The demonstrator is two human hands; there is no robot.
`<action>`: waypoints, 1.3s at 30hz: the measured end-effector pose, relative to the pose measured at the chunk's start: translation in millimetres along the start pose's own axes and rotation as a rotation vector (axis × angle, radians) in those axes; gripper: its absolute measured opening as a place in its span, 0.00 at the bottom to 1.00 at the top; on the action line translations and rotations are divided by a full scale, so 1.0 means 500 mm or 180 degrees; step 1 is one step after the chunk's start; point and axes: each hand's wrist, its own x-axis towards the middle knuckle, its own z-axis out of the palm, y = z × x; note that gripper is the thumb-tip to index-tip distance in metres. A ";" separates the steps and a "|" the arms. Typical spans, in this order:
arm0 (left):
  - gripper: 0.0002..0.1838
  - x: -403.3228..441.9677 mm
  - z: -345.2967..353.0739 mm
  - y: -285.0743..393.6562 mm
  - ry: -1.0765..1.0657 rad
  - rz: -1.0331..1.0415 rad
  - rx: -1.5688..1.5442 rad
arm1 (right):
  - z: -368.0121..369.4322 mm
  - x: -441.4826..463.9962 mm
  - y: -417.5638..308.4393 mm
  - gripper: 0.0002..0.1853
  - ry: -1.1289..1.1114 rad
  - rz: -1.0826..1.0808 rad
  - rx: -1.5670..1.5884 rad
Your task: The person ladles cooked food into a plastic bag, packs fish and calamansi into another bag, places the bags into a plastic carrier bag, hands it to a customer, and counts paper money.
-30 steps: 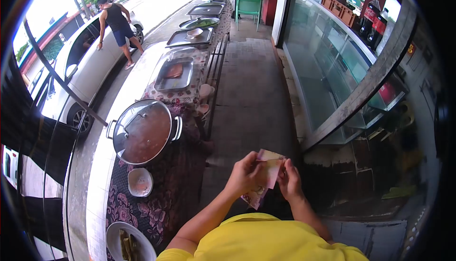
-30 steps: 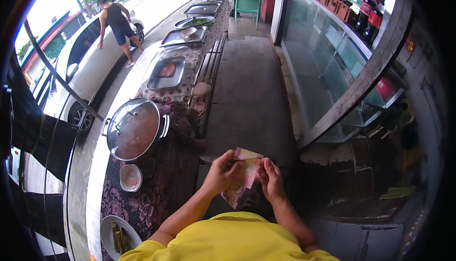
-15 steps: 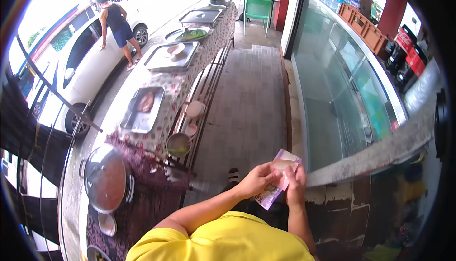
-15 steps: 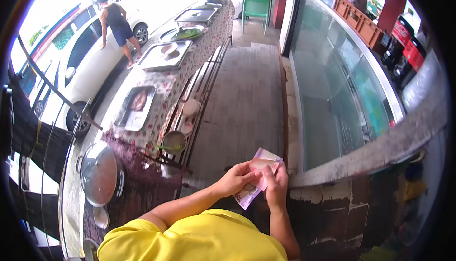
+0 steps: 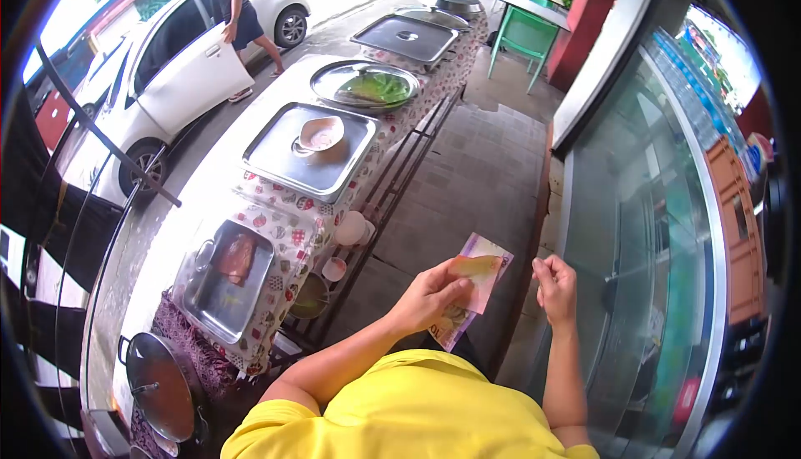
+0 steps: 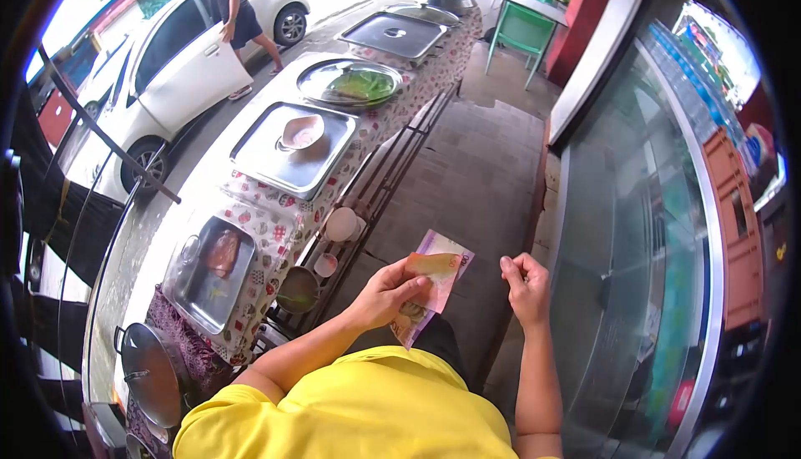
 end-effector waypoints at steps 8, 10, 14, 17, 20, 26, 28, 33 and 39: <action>0.15 0.186 -0.172 -0.004 0.1695 0.0620 0.0107 | 0.279 0.594 -0.103 0.17 -0.1491 -0.1208 -0.1012; 0.15 0.234 -0.176 0.017 0.2199 0.0827 -0.0289 | 0.384 0.719 -0.156 0.16 -0.1611 -0.1530 -0.1555; 0.13 0.297 -0.201 0.043 0.2820 0.0921 -0.0191 | 0.598 0.968 -0.157 0.27 -0.1811 -0.2544 -0.2154; 0.12 0.317 -0.226 0.054 0.3219 0.1123 -0.0183 | 0.725 1.078 -0.130 0.38 -0.1868 -0.2845 -0.2366; 0.12 0.327 -0.288 0.063 0.3543 0.1139 0.0041 | 0.796 1.123 -0.124 0.43 -0.2121 -0.2952 -0.2780; 0.12 0.416 -0.340 0.111 0.3885 0.1157 -0.0017 | 0.853 1.164 -0.093 0.30 -0.2653 -0.3277 -0.2392; 0.11 0.448 -0.342 0.128 0.3958 0.1129 0.0022 | 0.855 1.172 -0.066 0.25 -0.2471 -0.3640 -0.1933; 0.11 0.507 -0.331 0.134 0.4471 0.1205 -0.0046 | 0.860 1.192 -0.068 0.21 -0.2411 -0.3935 -0.1424; 0.11 0.580 -0.315 0.129 0.4972 0.1302 -0.0187 | 0.874 1.219 -0.077 0.19 -0.2543 -0.3968 -0.1377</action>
